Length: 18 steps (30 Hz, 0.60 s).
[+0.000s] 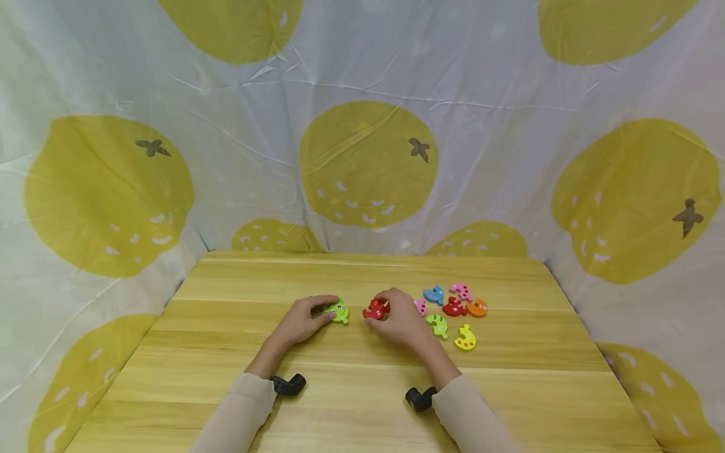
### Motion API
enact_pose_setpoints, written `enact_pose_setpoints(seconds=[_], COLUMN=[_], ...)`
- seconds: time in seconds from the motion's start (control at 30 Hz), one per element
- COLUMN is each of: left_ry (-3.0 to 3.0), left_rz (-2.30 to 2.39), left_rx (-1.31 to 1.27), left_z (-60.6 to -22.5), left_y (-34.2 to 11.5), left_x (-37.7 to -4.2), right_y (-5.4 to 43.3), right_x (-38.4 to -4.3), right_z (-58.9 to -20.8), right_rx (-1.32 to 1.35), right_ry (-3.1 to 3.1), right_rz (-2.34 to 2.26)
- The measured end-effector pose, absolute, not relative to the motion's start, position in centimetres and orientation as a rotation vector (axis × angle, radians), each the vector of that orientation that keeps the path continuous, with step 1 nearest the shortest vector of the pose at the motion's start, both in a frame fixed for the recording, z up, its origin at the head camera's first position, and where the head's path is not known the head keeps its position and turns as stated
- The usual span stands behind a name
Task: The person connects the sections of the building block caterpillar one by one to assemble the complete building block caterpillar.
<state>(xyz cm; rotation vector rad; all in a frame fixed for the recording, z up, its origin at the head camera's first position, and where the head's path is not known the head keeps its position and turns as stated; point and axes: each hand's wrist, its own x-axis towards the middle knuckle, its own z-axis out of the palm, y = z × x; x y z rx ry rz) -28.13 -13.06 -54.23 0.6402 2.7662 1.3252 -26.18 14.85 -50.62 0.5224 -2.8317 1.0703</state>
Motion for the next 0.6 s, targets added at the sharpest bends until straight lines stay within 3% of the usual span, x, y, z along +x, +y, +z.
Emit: enact_pose_setpoints(seconds=[0.6], left_ry=[2.785], left_rz=[1.408], left_rx=[0.529], left_z=[-54.7], left_y=[-13.1], left_x=[-28.6], right_y=[10.1], right_x=[-25.4], right_z=[-52.7], right_rx=[0.457], right_ry=[-2.803], right_rz=[1.245])
